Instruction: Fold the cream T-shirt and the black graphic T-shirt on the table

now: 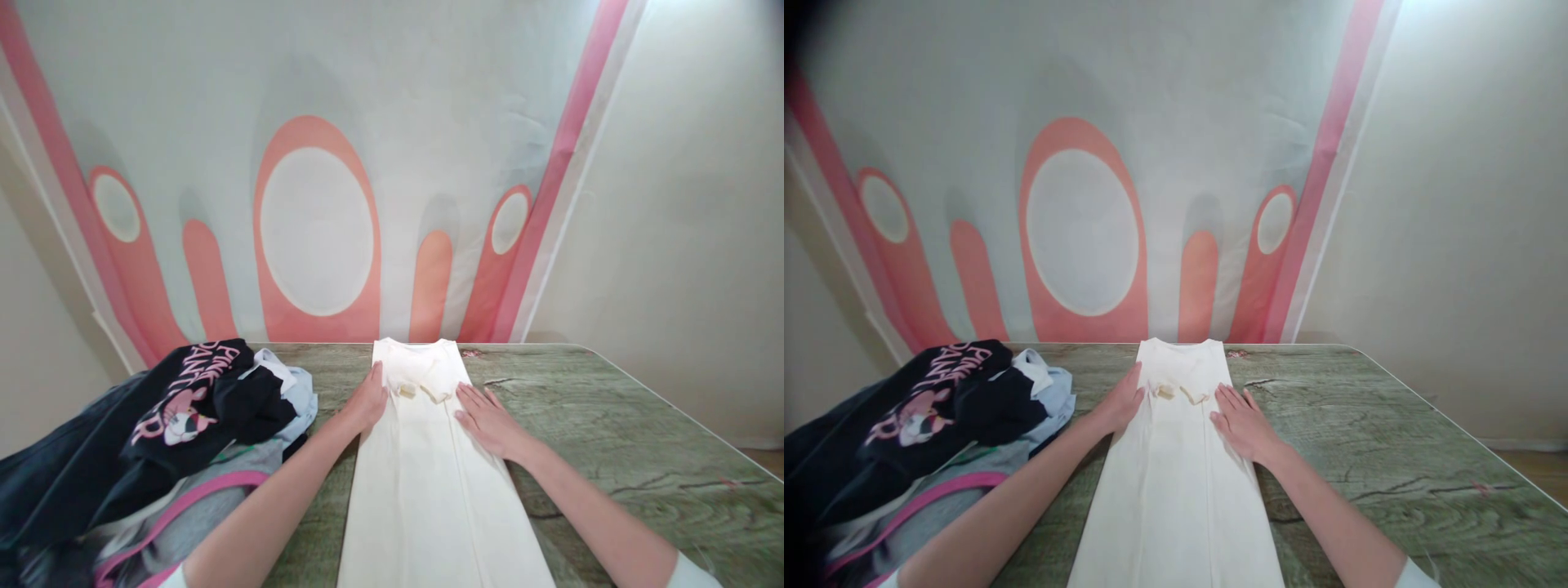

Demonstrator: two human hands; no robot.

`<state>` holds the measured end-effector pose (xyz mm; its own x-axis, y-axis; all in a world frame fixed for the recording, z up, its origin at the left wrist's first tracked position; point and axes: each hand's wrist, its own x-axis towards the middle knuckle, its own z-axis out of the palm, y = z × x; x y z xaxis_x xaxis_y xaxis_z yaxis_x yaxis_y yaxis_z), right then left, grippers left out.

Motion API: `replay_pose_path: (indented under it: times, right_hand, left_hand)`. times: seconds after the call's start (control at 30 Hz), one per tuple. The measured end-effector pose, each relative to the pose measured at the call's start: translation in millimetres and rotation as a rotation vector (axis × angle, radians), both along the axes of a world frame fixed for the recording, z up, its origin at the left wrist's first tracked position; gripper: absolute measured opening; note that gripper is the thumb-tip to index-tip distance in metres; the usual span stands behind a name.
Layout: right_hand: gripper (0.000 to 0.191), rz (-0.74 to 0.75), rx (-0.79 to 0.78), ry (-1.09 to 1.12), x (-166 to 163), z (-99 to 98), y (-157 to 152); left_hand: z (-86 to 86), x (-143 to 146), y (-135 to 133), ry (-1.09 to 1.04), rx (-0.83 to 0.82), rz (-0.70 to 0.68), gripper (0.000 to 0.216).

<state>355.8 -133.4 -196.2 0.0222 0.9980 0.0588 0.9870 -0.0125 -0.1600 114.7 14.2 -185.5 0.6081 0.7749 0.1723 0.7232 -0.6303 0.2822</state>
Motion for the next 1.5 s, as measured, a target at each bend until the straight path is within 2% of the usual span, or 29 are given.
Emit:
replay_pose_path:
  times: [0.1, 0.2, 0.3, 0.37, 0.47, 0.57, 0.7, 0.87, 0.93, 1.07, 1.13, 1.3, 1.4, 1.5]
  right_hand:
    - [0.062, 0.037, -0.003, 0.01, -10.1, 5.6, -9.6]
    - [0.061, 0.198, -0.054, 0.087, -25.6, 16.2, -30.4]
    - [0.057, 0.409, -0.109, 0.184, -39.3, 30.4, -51.4]
    - [0.056, 0.468, -0.117, 0.238, -42.8, 36.1, -57.8]
    - [0.056, 0.366, -0.022, 0.258, -38.8, 33.0, -53.4]
    - [0.058, 0.26, 0.047, 0.214, -32.3, 23.3, -42.8]
    - [0.057, 0.324, -0.035, 0.186, -36.3, 23.0, -42.4]
    - [0.063, 0.526, -0.141, 0.248, -53.2, 41.3, -56.8]
    - [0.063, 0.567, -0.137, 0.286, -55.8, 45.1, -58.0]
    - [0.062, 0.426, 0.006, 0.293, -52.0, 40.7, -46.2]
    - [0.062, 0.387, 0.019, 0.25, -49.4, 35.8, -36.9]
    - [0.065, 0.431, -0.082, 0.181, -53.3, 30.2, -30.3]
    - [0.067, 0.453, -0.142, 0.194, -62.8, 37.0, -45.1]
    - [0.072, 0.546, -0.229, 0.252, -71.5, 51.6, -68.7]
  left_hand:
    - [-1.9, -13.5, -30.7, 0.075, -0.007, -0.028, 0.057]
    - [-4.8, -22.5, -54.3, 0.147, 0.048, -0.085, 0.056]
    - [-3.8, -25.8, -64.7, 0.16, 0.097, -0.085, 0.056]
    - [0.5, -25.2, -68.8, 0.145, 0.134, -0.094, 0.054]
    - [10.2, -22.0, -77.0, 0.097, 0.199, -0.213, 0.047]
    - [17.2, -18.9, -84.8, 0.099, 0.178, -0.386, 0.044]
    - [16.3, -18.6, -86.4, 0.163, 0.08, -0.507, 0.049]
    - [14.3, -22.2, -87.4, 0.189, 0.056, -0.538, 0.052]
    - [16.1, -23.0, -90.4, 0.192, 0.058, -0.557, 0.052]
    - [20.1, -23.2, -95.0, 0.191, 0.053, -0.569, 0.053]
    - [20.9, -23.2, -95.7, 0.19, 0.046, -0.565, 0.054]
    - [18.9, -23.6, -94.0, 0.176, 0.043, -0.551, 0.052]
    - [17.5, -24.1, -91.6, 0.163, 0.048, -0.539, 0.05]
    - [17.4, -26.5, -91.5, 0.176, 0.045, -0.53, 0.049]
